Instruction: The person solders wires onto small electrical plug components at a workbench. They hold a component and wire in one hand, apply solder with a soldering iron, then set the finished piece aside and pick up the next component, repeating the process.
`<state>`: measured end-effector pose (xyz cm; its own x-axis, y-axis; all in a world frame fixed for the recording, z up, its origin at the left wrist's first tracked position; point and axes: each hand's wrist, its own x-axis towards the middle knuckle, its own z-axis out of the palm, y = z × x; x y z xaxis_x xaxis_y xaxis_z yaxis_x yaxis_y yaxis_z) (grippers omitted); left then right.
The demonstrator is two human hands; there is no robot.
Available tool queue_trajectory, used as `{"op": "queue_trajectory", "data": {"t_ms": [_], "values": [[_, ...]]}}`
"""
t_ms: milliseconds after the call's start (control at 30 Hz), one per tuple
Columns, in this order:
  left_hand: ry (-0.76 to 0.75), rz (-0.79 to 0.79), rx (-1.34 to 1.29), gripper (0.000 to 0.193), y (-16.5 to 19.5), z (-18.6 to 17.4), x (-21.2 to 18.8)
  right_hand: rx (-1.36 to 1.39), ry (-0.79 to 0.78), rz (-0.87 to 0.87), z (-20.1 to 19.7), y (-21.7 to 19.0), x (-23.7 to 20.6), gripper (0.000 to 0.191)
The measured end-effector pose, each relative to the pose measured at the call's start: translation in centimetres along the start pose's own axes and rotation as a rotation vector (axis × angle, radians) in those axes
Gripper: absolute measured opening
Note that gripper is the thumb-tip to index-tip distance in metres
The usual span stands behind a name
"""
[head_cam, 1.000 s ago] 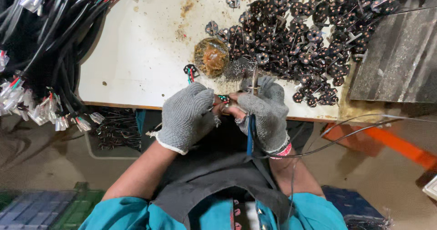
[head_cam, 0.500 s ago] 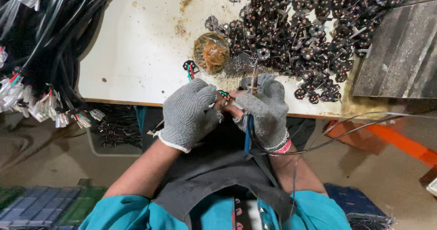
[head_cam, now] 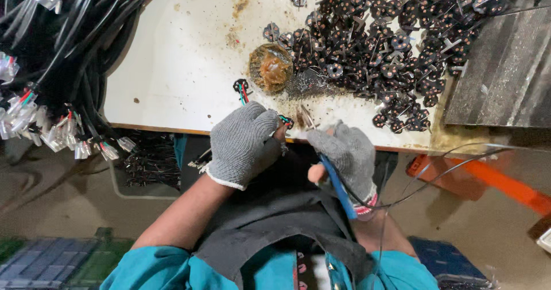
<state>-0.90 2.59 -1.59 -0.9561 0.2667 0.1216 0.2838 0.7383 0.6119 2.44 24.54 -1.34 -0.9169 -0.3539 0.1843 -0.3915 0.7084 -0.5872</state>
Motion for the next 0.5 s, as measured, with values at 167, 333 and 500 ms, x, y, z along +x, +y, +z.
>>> {"op": "queue_trajectory", "data": {"t_ms": [167, 333, 500], "values": [[0.025, 0.033, -0.04, 0.019, -0.5, -0.2, 0.0, 0.157, 0.104, -0.184, 2.3, 2.4, -2.1, 0.021], [0.017, 0.044, -0.052, 0.018, -0.7, -0.4, 0.2, 0.092, 0.049, -0.139, 2.5, 2.4, -2.2, 0.023], [0.0, 0.034, -0.092, 0.018, -1.0, -0.6, 0.4, 0.035, -0.057, -0.087, 2.5, 1.8, -1.4, 0.024]]}}
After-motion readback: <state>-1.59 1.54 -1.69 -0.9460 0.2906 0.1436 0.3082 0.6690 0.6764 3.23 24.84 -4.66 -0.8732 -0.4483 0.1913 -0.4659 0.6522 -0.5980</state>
